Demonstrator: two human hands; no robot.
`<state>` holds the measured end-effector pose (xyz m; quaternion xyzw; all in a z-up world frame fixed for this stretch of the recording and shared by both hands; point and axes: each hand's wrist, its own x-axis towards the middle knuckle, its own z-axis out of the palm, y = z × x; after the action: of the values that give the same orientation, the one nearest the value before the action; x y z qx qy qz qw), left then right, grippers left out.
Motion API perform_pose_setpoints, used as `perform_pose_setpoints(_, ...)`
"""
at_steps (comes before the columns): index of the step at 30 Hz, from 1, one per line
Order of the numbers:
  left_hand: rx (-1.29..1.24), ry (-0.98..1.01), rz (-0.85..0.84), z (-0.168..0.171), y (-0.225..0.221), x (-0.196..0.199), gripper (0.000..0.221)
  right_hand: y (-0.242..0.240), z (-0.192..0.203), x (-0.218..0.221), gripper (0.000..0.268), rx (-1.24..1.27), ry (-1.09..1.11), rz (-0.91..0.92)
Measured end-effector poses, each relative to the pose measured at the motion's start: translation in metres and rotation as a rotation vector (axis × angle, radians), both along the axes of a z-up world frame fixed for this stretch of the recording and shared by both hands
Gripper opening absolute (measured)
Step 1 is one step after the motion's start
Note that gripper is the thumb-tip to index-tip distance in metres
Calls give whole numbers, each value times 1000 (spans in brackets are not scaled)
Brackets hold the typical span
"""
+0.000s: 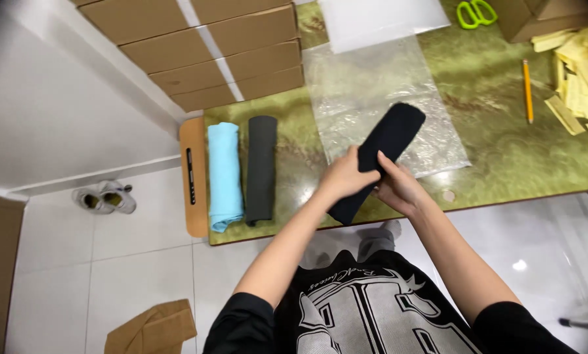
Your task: The person wraps a rolled black item in bubble wrap, places it into a cardboard box, and closes the box. They then secure the box by tying a white ribbon around it in a crisscross pattern.
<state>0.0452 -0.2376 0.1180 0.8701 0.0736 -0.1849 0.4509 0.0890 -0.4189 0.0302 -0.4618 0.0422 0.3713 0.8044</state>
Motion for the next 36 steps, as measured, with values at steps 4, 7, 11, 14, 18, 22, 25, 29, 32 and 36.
perform_pose_setpoints(4, -46, -63, -84, -14, -35, 2, 84, -41, -17, 17, 75, -97, 109, -174)
perform_pose_setpoints(7, -34, -312, -118, -85, -38, 12, 58, -94, -57, 34, 64, -164, 96, -344)
perform_pose_setpoints(11, 367, -405, -181, -166, -27, 7, 47, -150, -70, 45, 81, -374, 57, -618)
perform_pose_setpoints(14, 488, -502, -213, -192, -19, 8, 46, -176, -89, 49, 78, -468, 73, -746)
perform_pose_setpoints(18, 461, -507, -207, -211, -14, 13, 42, -195, -132, 52, 74, -673, 21, -722)
perform_pose_setpoints(22, 373, -537, -155, -209, -11, 10, 24, -185, -126, 53, 71, -692, -55, -633)
perform_pose_setpoints(25, 339, -600, -160, -222, -11, 10, 16, -178, -116, 49, 61, -617, -81, -571)
perform_pose_setpoints(29, 229, -641, -90, -200, -17, 10, 37, -165, -79, 35, 53, -603, -140, -227)
perform_pose_setpoints(32, 182, -596, -55, -146, -21, 3, 65, -144, -16, 24, 60, -722, -217, 73)
perform_pose_setpoints(36, 188, -592, -32, -122, -32, 2, 88, -118, 24, 25, 58, -991, -341, 475)
